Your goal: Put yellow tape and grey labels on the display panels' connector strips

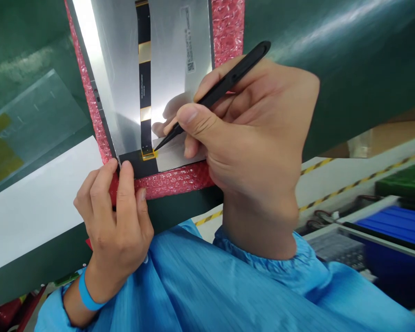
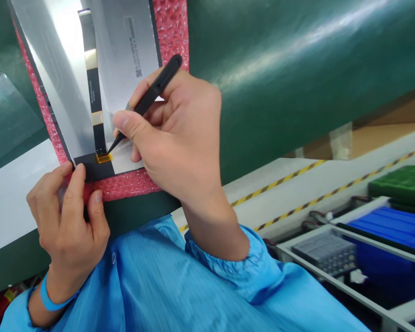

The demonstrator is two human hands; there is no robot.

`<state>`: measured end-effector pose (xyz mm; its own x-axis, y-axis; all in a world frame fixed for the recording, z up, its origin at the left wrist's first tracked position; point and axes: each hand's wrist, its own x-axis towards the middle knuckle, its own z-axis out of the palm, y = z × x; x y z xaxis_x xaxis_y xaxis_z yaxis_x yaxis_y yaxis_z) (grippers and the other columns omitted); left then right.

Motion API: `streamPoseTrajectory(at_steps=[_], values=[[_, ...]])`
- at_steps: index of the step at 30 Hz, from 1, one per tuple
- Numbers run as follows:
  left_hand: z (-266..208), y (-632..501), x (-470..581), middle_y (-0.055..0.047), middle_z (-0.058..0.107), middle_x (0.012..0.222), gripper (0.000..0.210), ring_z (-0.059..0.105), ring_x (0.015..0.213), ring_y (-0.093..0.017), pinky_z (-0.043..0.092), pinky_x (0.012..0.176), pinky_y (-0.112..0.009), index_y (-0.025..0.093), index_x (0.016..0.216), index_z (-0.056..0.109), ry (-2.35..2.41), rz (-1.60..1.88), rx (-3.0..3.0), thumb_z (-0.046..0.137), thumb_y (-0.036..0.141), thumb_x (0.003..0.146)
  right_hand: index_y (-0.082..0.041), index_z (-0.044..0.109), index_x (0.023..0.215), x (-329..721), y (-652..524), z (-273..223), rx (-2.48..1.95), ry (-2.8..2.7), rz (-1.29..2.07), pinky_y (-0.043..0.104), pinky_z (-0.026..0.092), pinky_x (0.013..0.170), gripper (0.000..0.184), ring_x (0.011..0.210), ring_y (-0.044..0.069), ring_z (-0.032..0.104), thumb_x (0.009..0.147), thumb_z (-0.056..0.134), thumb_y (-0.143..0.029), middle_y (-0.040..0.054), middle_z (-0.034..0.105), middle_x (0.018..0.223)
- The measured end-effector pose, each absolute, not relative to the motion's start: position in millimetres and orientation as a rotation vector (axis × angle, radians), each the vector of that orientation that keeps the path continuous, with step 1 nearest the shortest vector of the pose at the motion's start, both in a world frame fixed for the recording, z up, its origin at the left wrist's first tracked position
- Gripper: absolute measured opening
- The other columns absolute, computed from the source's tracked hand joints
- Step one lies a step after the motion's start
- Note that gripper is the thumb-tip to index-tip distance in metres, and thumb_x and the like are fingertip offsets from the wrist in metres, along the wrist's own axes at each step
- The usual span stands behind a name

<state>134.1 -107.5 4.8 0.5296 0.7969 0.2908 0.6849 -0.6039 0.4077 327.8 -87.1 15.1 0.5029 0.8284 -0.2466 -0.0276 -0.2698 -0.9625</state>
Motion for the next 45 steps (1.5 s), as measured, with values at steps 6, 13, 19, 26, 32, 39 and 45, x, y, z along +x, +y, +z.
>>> streamPoseTrajectory(at_steps=[6, 13, 19, 26, 32, 39, 45], values=[[5, -109, 133, -0.028, 0.063, 0.141, 0.049, 0.060, 0.134, -0.039, 0.049, 0.113, -0.057, 0.005, 0.144, 0.062, 1.269, 0.640, 2.518, 0.067, 0.012, 0.095, -0.036, 0.062, 0.079, 329, -88, 13, -1.670, -0.695, 0.972, 0.051, 0.048, 0.050, 0.044, 0.067, 0.034, 0.067, 0.069, 0.093, -0.067, 0.0041, 0.077, 0.086], [4, -109, 133, -0.027, 0.062, 0.143, 0.050, 0.060, 0.134, -0.039, 0.049, 0.114, -0.058, 0.008, 0.146, 0.061, 1.268, 0.636, 2.524, 0.067, 0.013, 0.096, -0.037, 0.061, 0.081, 328, -89, 12, -1.682, -0.715, 0.968, 0.051, 0.050, 0.057, 0.039, 0.077, 0.035, 0.068, 0.077, 0.089, -0.063, 0.0040, 0.076, 0.091], [5, -108, 134, -0.032, 0.063, 0.139, 0.048, 0.060, 0.132, -0.041, 0.048, 0.112, -0.058, -0.001, 0.141, 0.064, 1.251, 0.648, 2.528, 0.068, 0.011, 0.095, -0.036, 0.062, 0.080, 328, -89, 13, -1.670, -0.726, 0.969, 0.052, 0.049, 0.058, 0.037, 0.070, 0.033, 0.066, 0.078, 0.089, -0.062, 0.0047, 0.074, 0.090], [5, -108, 133, -0.029, 0.062, 0.141, 0.048, 0.060, 0.133, -0.040, 0.048, 0.113, -0.057, 0.004, 0.144, 0.062, 1.257, 0.646, 2.525, 0.067, 0.013, 0.096, -0.035, 0.063, 0.075, 325, -87, 15, -1.652, -0.675, 0.934, 0.047, 0.047, 0.047, 0.038, 0.057, 0.025, 0.057, 0.075, 0.092, -0.059, 0.0043, 0.074, 0.083], [4, -110, 133, -0.028, 0.061, 0.142, 0.049, 0.059, 0.135, -0.039, 0.047, 0.114, -0.058, 0.006, 0.146, 0.061, 1.265, 0.633, 2.516, 0.064, 0.015, 0.098, -0.035, 0.060, 0.080, 324, -87, 15, -1.672, -0.718, 0.941, 0.049, 0.051, 0.053, 0.038, 0.064, 0.028, 0.063, 0.079, 0.089, -0.060, 0.0033, 0.074, 0.088], [7, -108, 136, -0.026, 0.053, 0.149, 0.049, 0.049, 0.142, -0.043, 0.042, 0.117, -0.062, 0.017, 0.149, 0.063, 1.237, 0.538, 2.575, 0.066, 0.023, 0.100, -0.034, 0.061, 0.081, 322, -89, 16, -1.588, -0.665, 0.955, 0.047, 0.050, 0.048, 0.038, 0.063, 0.026, 0.063, 0.077, 0.093, -0.053, 0.0033, 0.076, 0.087], [5, -111, 143, -0.018, 0.042, 0.164, 0.059, 0.033, 0.151, -0.046, 0.026, 0.121, -0.070, 0.032, 0.159, 0.053, 1.313, 0.384, 2.573, 0.060, 0.054, 0.105, -0.035, 0.060, 0.080, 323, -90, 16, -1.587, -0.751, 0.895, 0.046, 0.049, 0.052, 0.037, 0.061, 0.025, 0.062, 0.081, 0.092, -0.054, 0.0014, 0.074, 0.086]])
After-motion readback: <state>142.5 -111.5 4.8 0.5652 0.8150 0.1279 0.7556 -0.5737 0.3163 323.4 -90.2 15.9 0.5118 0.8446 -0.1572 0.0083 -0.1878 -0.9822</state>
